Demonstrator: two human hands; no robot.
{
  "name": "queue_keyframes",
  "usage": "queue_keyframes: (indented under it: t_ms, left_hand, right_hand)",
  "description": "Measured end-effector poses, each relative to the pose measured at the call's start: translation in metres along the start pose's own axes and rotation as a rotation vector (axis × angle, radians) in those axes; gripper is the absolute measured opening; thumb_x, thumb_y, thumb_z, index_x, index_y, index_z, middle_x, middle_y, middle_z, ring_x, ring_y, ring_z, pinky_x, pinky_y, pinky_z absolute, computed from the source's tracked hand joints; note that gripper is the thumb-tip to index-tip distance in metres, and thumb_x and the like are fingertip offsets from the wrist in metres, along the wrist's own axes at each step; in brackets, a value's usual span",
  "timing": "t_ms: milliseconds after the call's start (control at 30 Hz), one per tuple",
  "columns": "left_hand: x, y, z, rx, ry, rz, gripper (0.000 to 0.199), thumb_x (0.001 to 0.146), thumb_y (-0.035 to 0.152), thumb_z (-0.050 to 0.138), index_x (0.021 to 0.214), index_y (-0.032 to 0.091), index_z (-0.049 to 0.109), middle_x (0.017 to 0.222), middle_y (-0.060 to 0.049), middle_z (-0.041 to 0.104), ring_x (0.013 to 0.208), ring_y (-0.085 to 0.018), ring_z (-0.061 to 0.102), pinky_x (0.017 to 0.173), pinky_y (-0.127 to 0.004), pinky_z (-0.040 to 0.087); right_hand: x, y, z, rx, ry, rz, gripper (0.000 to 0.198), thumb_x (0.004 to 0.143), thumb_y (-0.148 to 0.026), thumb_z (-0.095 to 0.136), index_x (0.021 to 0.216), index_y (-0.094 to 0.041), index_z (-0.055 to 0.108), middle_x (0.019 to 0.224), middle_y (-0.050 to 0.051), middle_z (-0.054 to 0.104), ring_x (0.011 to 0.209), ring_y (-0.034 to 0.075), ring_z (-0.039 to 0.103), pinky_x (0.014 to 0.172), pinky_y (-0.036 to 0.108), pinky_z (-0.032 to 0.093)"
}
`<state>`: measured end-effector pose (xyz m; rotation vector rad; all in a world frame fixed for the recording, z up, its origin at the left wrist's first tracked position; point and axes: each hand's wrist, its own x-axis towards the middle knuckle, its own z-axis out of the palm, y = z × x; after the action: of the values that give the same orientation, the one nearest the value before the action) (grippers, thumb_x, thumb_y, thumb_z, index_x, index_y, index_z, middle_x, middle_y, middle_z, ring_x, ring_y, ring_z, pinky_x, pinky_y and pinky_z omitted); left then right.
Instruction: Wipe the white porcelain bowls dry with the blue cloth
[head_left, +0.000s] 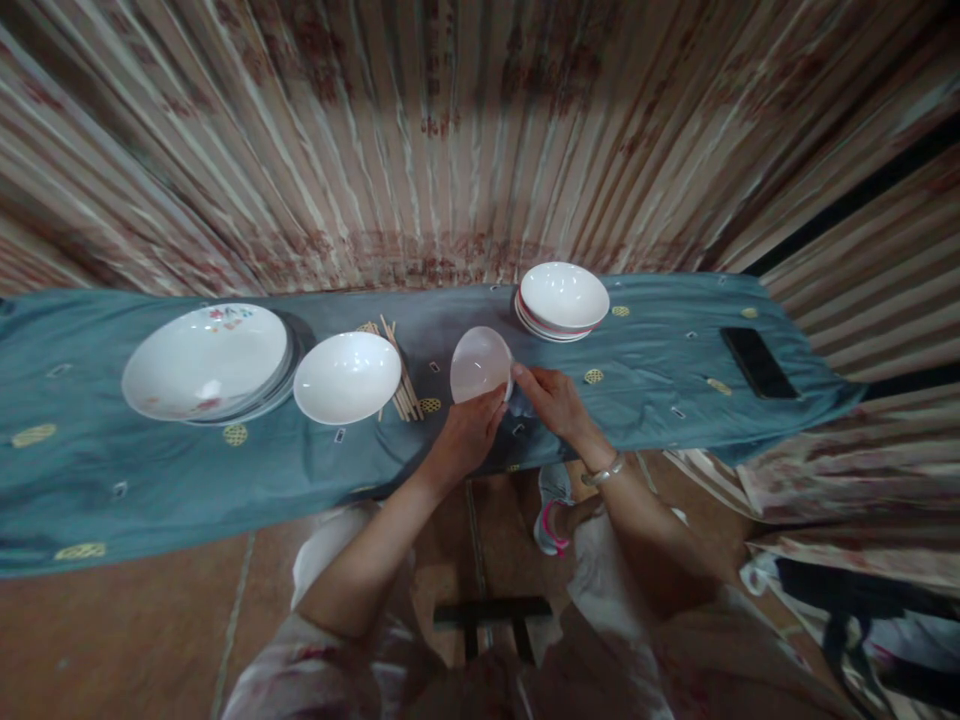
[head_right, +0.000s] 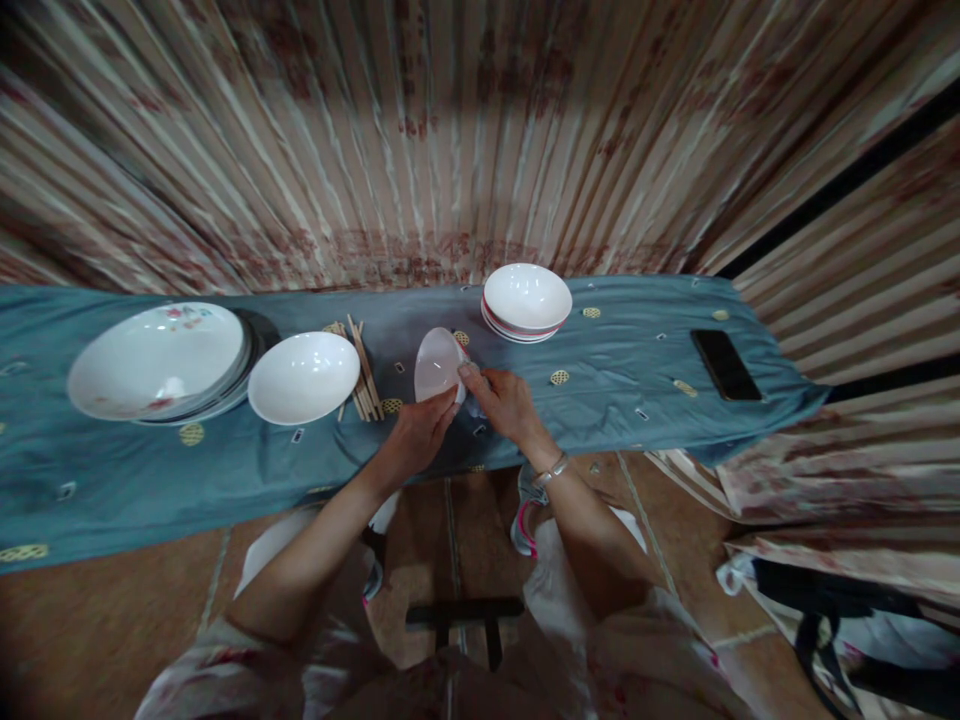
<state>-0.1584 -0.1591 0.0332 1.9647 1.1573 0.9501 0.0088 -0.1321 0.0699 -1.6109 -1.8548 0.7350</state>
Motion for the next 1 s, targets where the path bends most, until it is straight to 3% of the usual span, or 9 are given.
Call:
queue_keyframes:
  t_ms: [300,467,600,733,800,900,1000]
  left_hand:
    - [0.002,0.003,0.006,0.039,-0.062,0.003,0.021,0.097,0.029,0.05,0.104,0.02,0.069,0.105,-0.012,0.076,0.099,-0.027,0.072,0.093,-0.04,0.054]
    - [0.003,0.0,0.01,0.09,-0.105,0.039,0.029,0.096,0.025,0.054,0.122,0.02,0.065,0.124,-0.012,0.072,0.113,-0.026,0.069,0.101,-0.041,0.052]
    - [0.003,-0.008,0.012,0.132,-0.115,0.087,0.036,0.093,0.028,0.06,0.128,0.02,0.064,0.133,-0.014,0.068,0.127,-0.029,0.062,0.108,-0.047,0.048]
    - [0.006,-0.015,0.007,0.221,-0.011,0.186,0.062,0.089,0.042,0.066,0.143,0.017,0.051,0.149,-0.02,0.054,0.146,-0.032,0.041,0.119,-0.055,0.036]
    - [0.008,-0.016,0.001,0.253,0.114,0.223,0.075,0.088,0.052,0.064,0.149,0.014,0.042,0.158,-0.024,0.041,0.153,-0.036,0.027,0.123,-0.058,0.025]
    - [0.012,-0.018,-0.008,0.267,0.314,0.206,0.094,0.086,0.063,0.062,0.157,0.013,0.026,0.164,-0.025,0.027,0.156,-0.038,0.013,0.125,-0.06,0.013]
    - [0.013,-0.027,-0.009,0.197,0.424,0.104,0.103,0.085,0.066,0.06,0.161,0.017,0.012,0.167,-0.024,0.018,0.157,-0.036,0.011,0.126,-0.055,0.014]
  right_hand:
    - [0.0,0.015,0.005,-0.338,-0.043,-0.038,0.06,0.094,-0.069,0.04,0.067,-0.021,0.063,0.057,0.005,0.059,0.054,0.017,0.053,0.055,0.03,0.029]
    - [0.001,0.042,0.011,-0.473,-0.05,-0.245,0.041,0.1,-0.042,0.037,0.096,-0.023,0.073,0.07,0.009,0.066,0.059,0.02,0.056,0.055,0.031,0.032]
    - [0.004,0.058,0.012,-0.442,0.017,-0.242,0.039,0.1,-0.036,0.036,0.098,-0.022,0.073,0.071,0.009,0.065,0.063,0.021,0.057,0.06,0.032,0.038]
    - [0.01,0.058,0.005,-0.283,0.002,-0.088,0.043,0.099,-0.044,0.041,0.073,-0.023,0.069,0.058,0.006,0.059,0.059,0.02,0.056,0.059,0.032,0.039]
    - [0.012,0.053,0.0,-0.223,-0.014,-0.014,0.048,0.098,-0.047,0.043,0.061,-0.023,0.062,0.054,0.004,0.055,0.056,0.019,0.054,0.057,0.031,0.037]
    - [0.014,0.047,-0.007,-0.108,-0.018,0.088,0.054,0.094,-0.054,0.045,0.05,-0.023,0.05,0.048,0.0,0.046,0.053,0.016,0.048,0.057,0.03,0.033]
    - [0.016,0.045,-0.012,0.003,-0.029,0.138,0.055,0.091,-0.059,0.043,0.049,-0.023,0.044,0.048,-0.002,0.039,0.053,0.013,0.043,0.055,0.029,0.029]
